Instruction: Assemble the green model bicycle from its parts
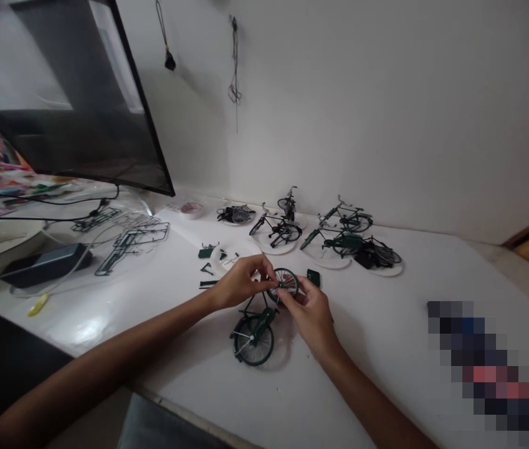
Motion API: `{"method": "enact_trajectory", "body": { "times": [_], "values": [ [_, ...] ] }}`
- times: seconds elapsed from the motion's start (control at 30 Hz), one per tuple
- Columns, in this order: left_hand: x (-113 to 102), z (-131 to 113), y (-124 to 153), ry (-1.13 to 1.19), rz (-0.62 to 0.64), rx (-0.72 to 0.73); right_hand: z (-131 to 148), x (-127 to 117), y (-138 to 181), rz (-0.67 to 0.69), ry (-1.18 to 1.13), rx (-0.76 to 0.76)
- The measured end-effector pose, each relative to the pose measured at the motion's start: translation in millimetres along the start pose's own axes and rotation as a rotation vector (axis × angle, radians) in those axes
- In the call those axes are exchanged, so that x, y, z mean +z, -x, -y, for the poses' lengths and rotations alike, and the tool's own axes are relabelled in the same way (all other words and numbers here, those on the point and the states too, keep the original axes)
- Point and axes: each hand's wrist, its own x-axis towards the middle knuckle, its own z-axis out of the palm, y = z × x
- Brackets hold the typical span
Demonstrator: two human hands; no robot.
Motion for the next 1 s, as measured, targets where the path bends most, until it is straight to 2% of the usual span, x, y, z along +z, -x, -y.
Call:
{"method": "enact_trajectory", "body": {
  "times": [0.3, 0.77, 1.0],
  "values": [
    [1.1, -4.7, 2.2, 0.117, -0.01, -0.082, 2.0, 0.4, 5.1, 0.046, 0.08, -0.021],
    [6.9, -5.6, 4.7, -0.043, -0.073, -0.189, -1.7, 0.4, 6.0, 0.067, 0.21, -0.106],
    [4.3, -7.7, 6.3, -0.15, -0.04, -0.123, 1.9, 3.4, 9.0, 0.087, 0.17, -0.069]
  ]
}}
